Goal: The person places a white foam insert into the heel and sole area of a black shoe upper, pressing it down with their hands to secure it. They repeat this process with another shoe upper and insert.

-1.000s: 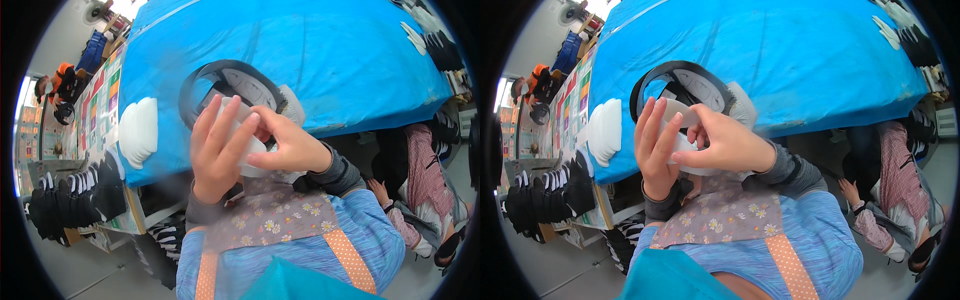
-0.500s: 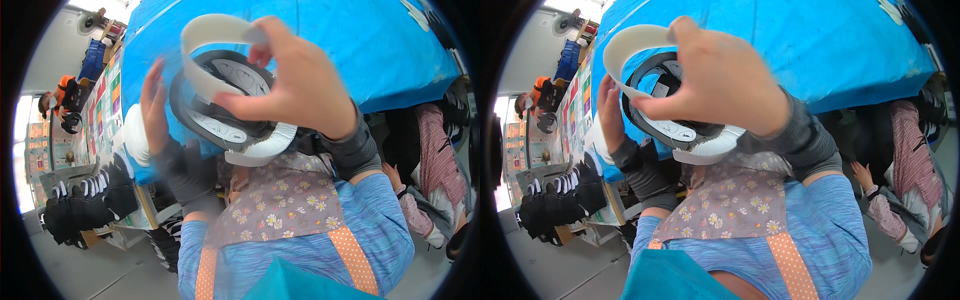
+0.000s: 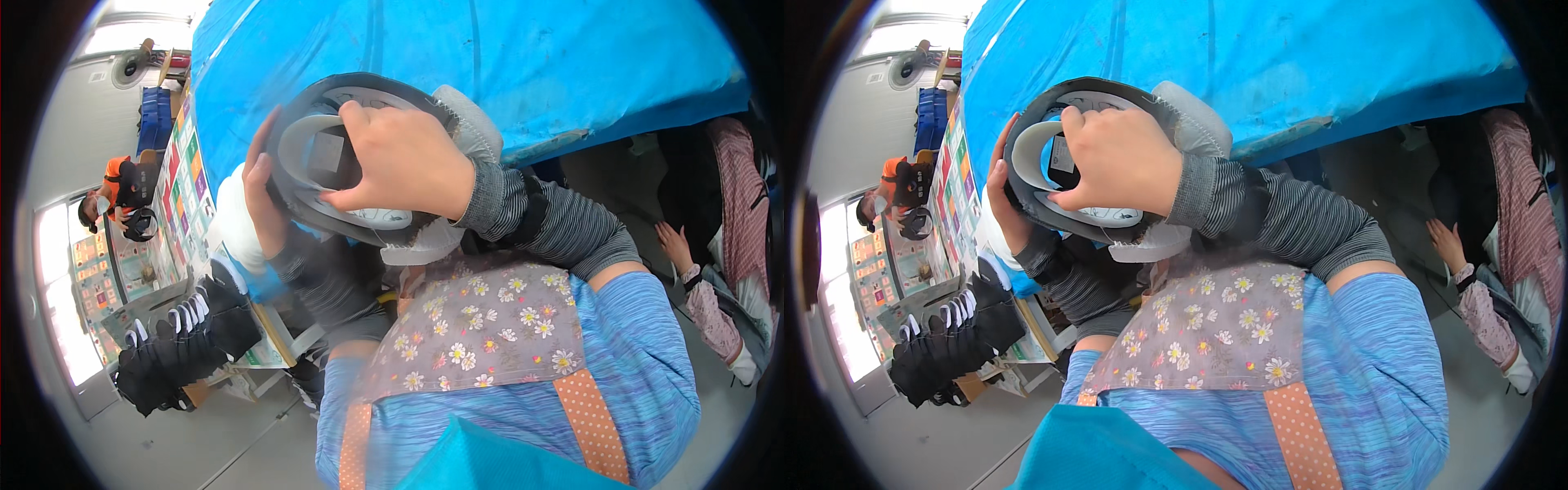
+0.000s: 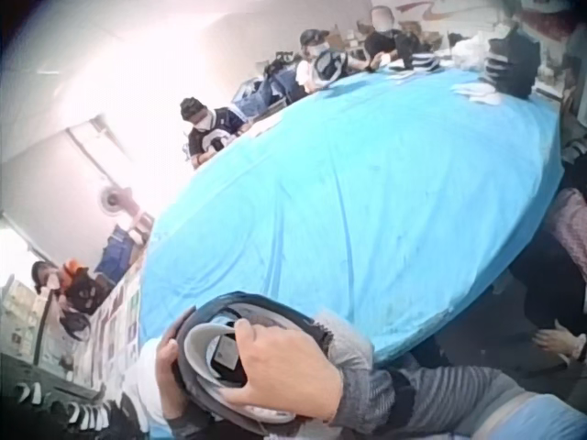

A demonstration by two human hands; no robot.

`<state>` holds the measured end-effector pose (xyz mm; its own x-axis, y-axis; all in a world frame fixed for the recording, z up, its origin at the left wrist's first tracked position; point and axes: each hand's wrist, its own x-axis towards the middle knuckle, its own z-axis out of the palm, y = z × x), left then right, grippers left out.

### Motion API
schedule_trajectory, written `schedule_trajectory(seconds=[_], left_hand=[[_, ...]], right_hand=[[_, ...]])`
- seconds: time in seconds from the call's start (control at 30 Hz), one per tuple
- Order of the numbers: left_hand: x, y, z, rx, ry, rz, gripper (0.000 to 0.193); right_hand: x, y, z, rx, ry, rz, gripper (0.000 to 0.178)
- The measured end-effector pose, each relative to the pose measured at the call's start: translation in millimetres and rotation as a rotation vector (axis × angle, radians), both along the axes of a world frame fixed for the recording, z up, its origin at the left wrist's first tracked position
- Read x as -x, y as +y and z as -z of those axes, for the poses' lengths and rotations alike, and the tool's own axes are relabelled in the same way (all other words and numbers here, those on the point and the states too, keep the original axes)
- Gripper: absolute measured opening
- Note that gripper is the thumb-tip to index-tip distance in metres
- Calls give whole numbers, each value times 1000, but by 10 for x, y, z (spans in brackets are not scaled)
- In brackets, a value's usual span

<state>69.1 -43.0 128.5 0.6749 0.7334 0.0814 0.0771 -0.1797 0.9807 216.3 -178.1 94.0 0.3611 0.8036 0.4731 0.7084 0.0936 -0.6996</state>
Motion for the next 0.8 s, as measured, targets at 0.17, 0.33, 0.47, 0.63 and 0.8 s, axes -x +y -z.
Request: schedule_trajectory(seconds=[0.17,0.33,0.47,0.63,0.8], left_hand=[[-80,-152,-37,82,-78,-41,73],[-100,-177,-73,110,-60,-60,73],[-90,-167,-34,104,-102,-57,66],[-119,-226,-54,105,-117,-51,67],[-155,-290,-15,142,-171,-63,67]], right_hand=[[26,74,58,14,-49,13,67],[34,94,80,-17,-57,27,65],[42,98,78,-20,-65,25,65],[45,113,89,-13,-69,28,65],[43,139,103,-44,-65,39,65]])
